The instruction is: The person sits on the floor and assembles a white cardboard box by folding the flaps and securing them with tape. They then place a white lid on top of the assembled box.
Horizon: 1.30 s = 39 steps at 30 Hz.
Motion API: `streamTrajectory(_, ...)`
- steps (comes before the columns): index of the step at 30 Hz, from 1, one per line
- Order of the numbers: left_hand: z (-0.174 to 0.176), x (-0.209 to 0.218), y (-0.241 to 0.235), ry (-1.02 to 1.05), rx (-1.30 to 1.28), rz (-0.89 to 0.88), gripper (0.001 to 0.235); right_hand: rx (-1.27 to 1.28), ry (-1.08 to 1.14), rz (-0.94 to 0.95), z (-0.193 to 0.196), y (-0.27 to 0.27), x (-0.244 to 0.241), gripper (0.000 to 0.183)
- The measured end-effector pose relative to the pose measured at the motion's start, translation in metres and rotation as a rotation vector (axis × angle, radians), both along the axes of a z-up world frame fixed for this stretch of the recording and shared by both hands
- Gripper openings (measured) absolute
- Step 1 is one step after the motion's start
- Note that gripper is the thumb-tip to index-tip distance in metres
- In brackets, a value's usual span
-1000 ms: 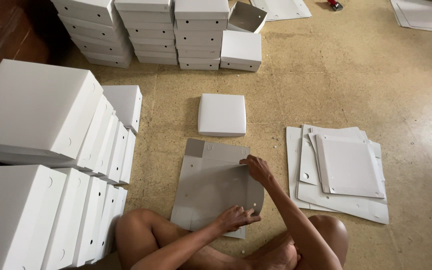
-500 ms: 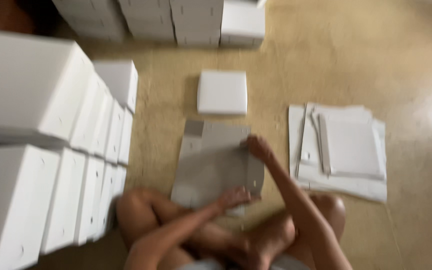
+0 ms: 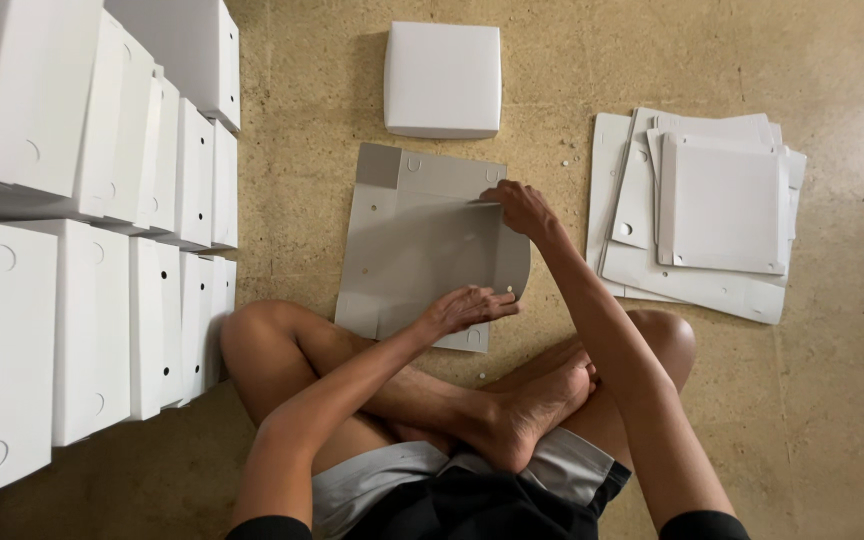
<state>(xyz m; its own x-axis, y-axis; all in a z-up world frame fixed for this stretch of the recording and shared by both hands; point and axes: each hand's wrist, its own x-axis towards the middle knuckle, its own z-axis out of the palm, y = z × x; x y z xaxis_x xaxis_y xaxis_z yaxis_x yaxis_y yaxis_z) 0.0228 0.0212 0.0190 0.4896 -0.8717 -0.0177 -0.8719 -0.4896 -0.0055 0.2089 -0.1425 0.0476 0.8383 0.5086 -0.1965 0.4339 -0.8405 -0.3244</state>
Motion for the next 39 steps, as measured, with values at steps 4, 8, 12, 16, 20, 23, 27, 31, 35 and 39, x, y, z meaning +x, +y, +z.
streamTrajectory(4, 0.014, 0.009, -0.005, -0.228, -0.071, -0.033, 0.058, -0.069, 0.001, -0.028, -0.021, 0.004, 0.009, 0.051)
streamTrajectory(8, 0.034, 0.017, -0.004, -0.244, -0.131, -0.076, 0.035, -0.181, -0.008, -0.063, -0.005, 0.017, 0.009, 0.040)
streamTrajectory(12, 0.008, 0.011, -0.008, -0.020, -0.047, -0.031, 0.061, -0.131, 0.057, -0.064, -0.007, 0.009, 0.010, 0.048)
streamTrajectory(16, 0.073, 0.004, 0.020, 0.295, -0.010, 0.039, 0.084, 0.021, 0.106, -0.108, 0.020, 0.006, -0.002, 0.058)
streamTrajectory(20, 0.049, -0.018, 0.033, 0.659, -0.426, 0.147, 0.134, 0.201, -0.102, -0.269, 0.123, 0.013, -0.058, 0.098)
streamTrajectory(23, 0.044, -0.033, 0.043, 0.591, -0.488, 0.146, 0.124, 0.167, -0.147, -0.156, 0.127, 0.000, -0.105, 0.099)
streamTrajectory(27, 0.039, -0.030, 0.055, 0.398, -0.416, 0.142, 0.097, -0.207, 0.130, 0.193, 0.103, -0.028, -0.176, 0.124)
streamTrajectory(31, 0.038, -0.027, 0.049, 0.361, -0.346, 0.188, 0.092, -0.160, 0.041, 0.273, 0.082, -0.024, -0.208, 0.133)
streamTrajectory(35, 0.053, -0.033, 0.048, 0.396, -0.372, 0.238, 0.081, -0.164, -0.090, 0.264, 0.067, -0.023, -0.209, 0.070)
streamTrajectory(39, 0.042, -0.038, 0.044, 0.387, -0.379, 0.285, 0.079, 0.033, -0.164, 0.242, 0.046, -0.034, -0.207, 0.018)
